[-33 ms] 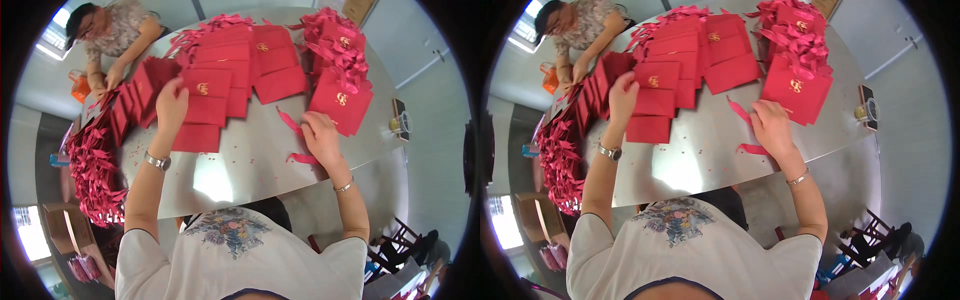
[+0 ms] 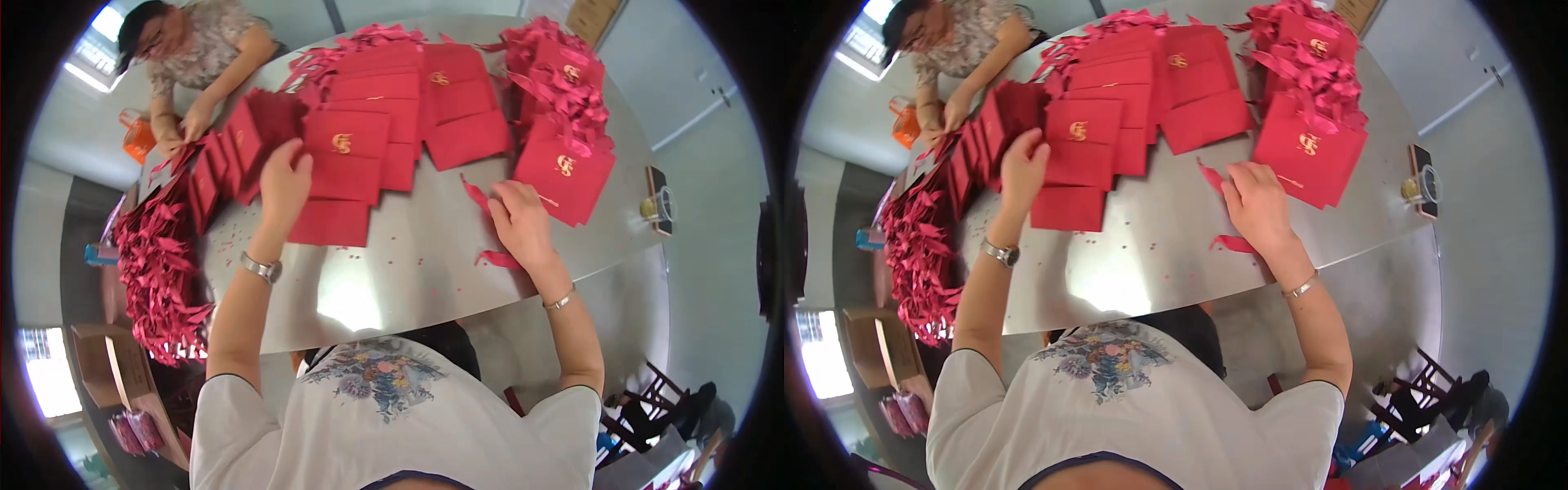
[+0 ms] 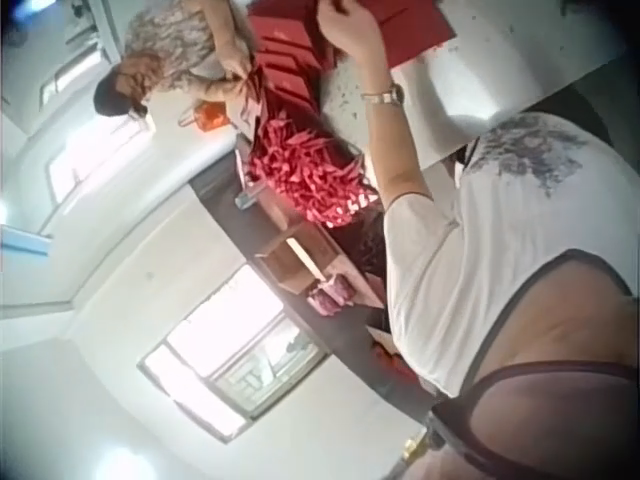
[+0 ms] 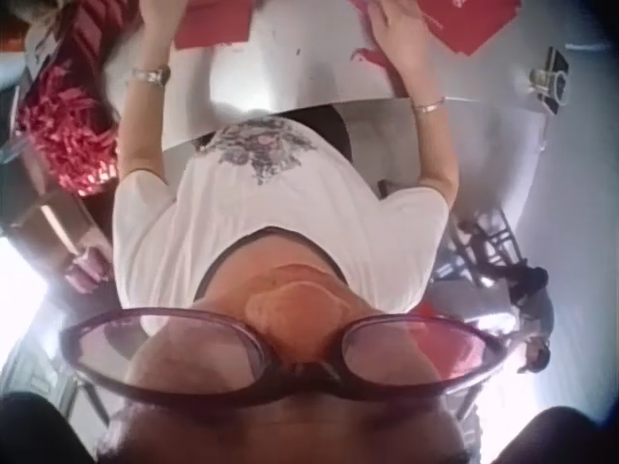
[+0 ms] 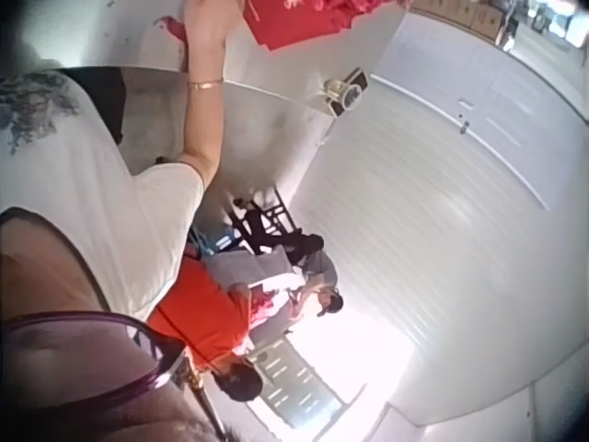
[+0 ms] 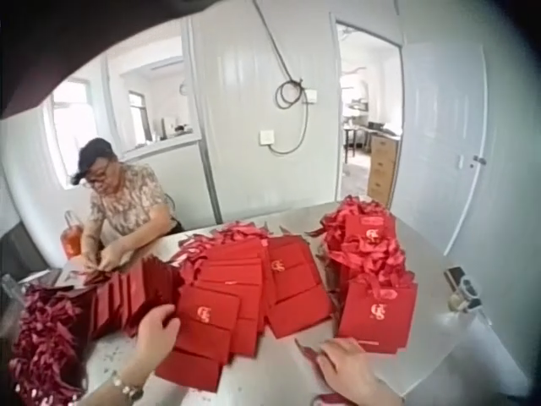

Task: The person ties pink ribbons onto red gift bags by hand.

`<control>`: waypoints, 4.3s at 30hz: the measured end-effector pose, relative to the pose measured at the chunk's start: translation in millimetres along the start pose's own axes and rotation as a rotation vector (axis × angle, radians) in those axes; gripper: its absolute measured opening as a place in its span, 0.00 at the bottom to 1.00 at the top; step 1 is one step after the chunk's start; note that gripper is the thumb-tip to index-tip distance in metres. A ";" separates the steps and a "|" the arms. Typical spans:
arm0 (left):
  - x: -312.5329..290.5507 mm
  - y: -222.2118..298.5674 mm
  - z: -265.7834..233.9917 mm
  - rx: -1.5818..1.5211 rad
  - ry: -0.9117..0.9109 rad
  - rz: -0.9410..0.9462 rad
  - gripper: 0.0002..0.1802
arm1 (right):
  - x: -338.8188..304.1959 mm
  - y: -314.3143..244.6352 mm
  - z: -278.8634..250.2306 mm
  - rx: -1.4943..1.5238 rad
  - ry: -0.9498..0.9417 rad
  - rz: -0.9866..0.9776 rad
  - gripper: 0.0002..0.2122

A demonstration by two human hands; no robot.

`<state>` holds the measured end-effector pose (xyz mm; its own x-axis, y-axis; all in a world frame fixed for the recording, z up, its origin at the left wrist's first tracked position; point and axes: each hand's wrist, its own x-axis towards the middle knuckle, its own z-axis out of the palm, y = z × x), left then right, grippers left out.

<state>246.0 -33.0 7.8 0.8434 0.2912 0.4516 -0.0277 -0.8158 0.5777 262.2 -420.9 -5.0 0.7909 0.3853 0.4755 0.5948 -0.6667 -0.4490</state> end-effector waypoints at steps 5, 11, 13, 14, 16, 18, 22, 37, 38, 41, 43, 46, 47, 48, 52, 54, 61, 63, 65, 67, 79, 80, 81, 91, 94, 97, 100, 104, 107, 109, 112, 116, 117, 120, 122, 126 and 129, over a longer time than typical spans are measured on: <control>-68.7 -9.0 -11.8 0.229 -0.016 0.027 0.29 | 23.7 -17.9 38.6 -0.307 -0.017 0.102 0.08; -99.7 -12.3 -28.0 0.143 -0.037 0.014 0.19 | 11.3 -25.2 46.9 -0.203 0.023 0.022 0.05; -108.6 -7.0 -39.6 0.111 -0.038 -0.026 0.18 | 5.3 -50.1 44.2 0.134 0.034 0.277 0.04; -112.6 -3.4 -45.2 0.076 -0.045 -0.046 0.17 | -0.5 -60.0 45.9 0.216 0.039 0.339 0.05; -125.0 2.4 -56.6 0.061 -0.095 -0.068 0.16 | -12.4 -76.1 59.0 0.333 0.050 0.420 0.06; -141.9 7.5 -63.8 0.078 -0.114 -0.013 0.16 | -16.7 -110.8 62.0 0.364 0.070 0.407 0.07; -161.9 18.0 -74.3 0.071 -0.162 0.101 0.17 | -6.3 -139.4 79.2 0.277 0.159 0.314 0.09; -126.6 -4.3 -64.2 -0.114 -0.252 -0.202 0.15 | 3.1 -153.6 95.8 0.312 0.175 0.327 0.15; -124.2 -7.0 -63.9 -0.140 -0.264 -0.244 0.16 | 5.2 -151.2 89.9 0.331 0.205 0.330 0.10; -114.6 -5.6 -59.4 -0.119 -0.172 -0.244 0.15 | 4.0 -137.2 74.6 0.309 0.128 0.322 0.08; -106.7 -6.8 -54.0 -0.147 -0.168 -0.228 0.17 | -4.3 -135.7 75.4 0.247 0.059 0.289 0.08; -106.5 -13.3 -54.0 0.009 -0.220 -0.143 0.21 | -2.0 -151.0 91.8 0.138 -0.130 0.335 0.12; -109.3 -12.5 -54.5 0.002 -0.192 -0.117 0.23 | -2.1 -153.9 95.2 0.150 -0.139 0.329 0.12; -112.0 -10.5 -57.7 0.000 -0.163 -0.096 0.24 | -1.4 -156.3 99.5 0.210 -0.020 0.361 0.14; -120.7 12.7 -66.0 -0.472 -0.111 -0.338 0.26 | 13.5 -164.4 81.6 0.572 0.030 0.606 0.22; -134.7 19.5 -70.2 -0.601 -0.153 -0.378 0.27 | 23.2 -169.3 70.8 0.933 0.117 0.663 0.17; -128.4 36.6 -112.9 -0.049 0.112 0.095 0.30 | 20.8 -189.5 60.1 0.899 -0.209 0.482 0.14; -106.6 48.4 -121.9 0.065 -0.016 0.288 0.22 | 19.7 -199.0 63.6 0.827 -0.270 0.414 0.14; -103.0 48.8 -113.9 0.064 -0.136 0.265 0.20 | 18.0 -203.8 71.2 0.759 -0.238 0.423 0.15; -106.9 41.5 -108.6 0.061 -0.120 0.242 0.20 | 14.3 -209.6 76.5 0.756 -0.230 0.414 0.15; -103.6 28.7 -117.7 -0.232 -0.529 -0.159 0.12 | -9.5 -228.9 95.9 0.336 -0.022 -0.059 0.05; -104.0 26.9 -118.3 -0.243 -0.555 -0.151 0.12 | -10.9 -230.9 98.5 0.362 -0.026 -0.037 0.05; -105.7 25.5 -118.8 -0.255 -0.581 -0.144 0.12 | -11.4 -232.6 99.5 0.364 -0.032 -0.035 0.05; -116.5 27.2 -114.3 -0.340 -0.572 -0.164 0.12 | -7.1 -237.9 105.8 0.402 -0.010 -0.041 0.06; -114.0 23.6 -111.1 -0.370 -0.605 -0.216 0.13 | -2.9 -233.5 109.7 0.419 -0.053 -0.044 0.05; -111.7 20.4 -106.4 -0.357 -0.571 -0.199 0.13 | 3.1 -230.3 114.3 0.391 -0.072 -0.084 0.05; -108.9 21.1 -103.0 -0.322 -0.558 -0.183 0.13 | 7.4 -228.8 113.2 0.326 -0.089 -0.132 0.04; -120.5 19.3 -102.8 -0.298 -0.499 -0.130 0.13 | 6.8 -238.4 105.4 0.164 -0.188 -0.144 0.05; -127.0 13.1 -95.2 -0.306 -0.519 -0.106 0.13 | 0.9 -229.3 111.9 0.170 -0.222 -0.149 0.06; -128.4 13.3 -96.1 -0.383 -0.514 -0.136 0.10 | 2.9 -231.1 112.0 0.302 -0.243 -0.084 0.06; -129.2 22.8 -101.9 -0.314 -0.547 -0.099 0.09 | 6.5 -232.9 101.7 0.369 -0.368 0.133 0.07; -125.7 18.6 -108.5 -0.407 -0.675 -0.154 0.12 | 12.7 -219.4 102.2 0.468 -0.548 0.139 0.11; -122.1 8.7 -107.5 -0.403 -0.659 -0.151 0.12 | 14.0 -221.0 100.5 0.476 -0.563 0.121 0.13; -103.4 -11.5 -103.3 -0.630 -0.833 -0.140 0.12 | 23.0 -231.8 92.2 0.361 -0.606 0.004 0.14; -91.1 -11.7 -105.0 -0.595 -0.867 -0.099 0.11 | 24.4 -231.0 97.1 0.366 -0.584 0.006 0.15; -83.2 -3.4 -108.3 -0.445 -0.910 -0.011 0.09 | 23.7 -230.6 94.7 0.358 -0.512 -0.019 0.15; -90.2 -3.0 -103.3 -0.448 -0.738 0.026 0.07 | 35.1 -229.3 88.3 0.410 -0.481 0.013 0.12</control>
<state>114.5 -5.2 35.6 0.9680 -0.2510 0.0010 -0.1301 -0.4985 0.8571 166.3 -198.2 47.8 0.7178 0.6862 0.1181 0.5163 -0.4108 -0.7515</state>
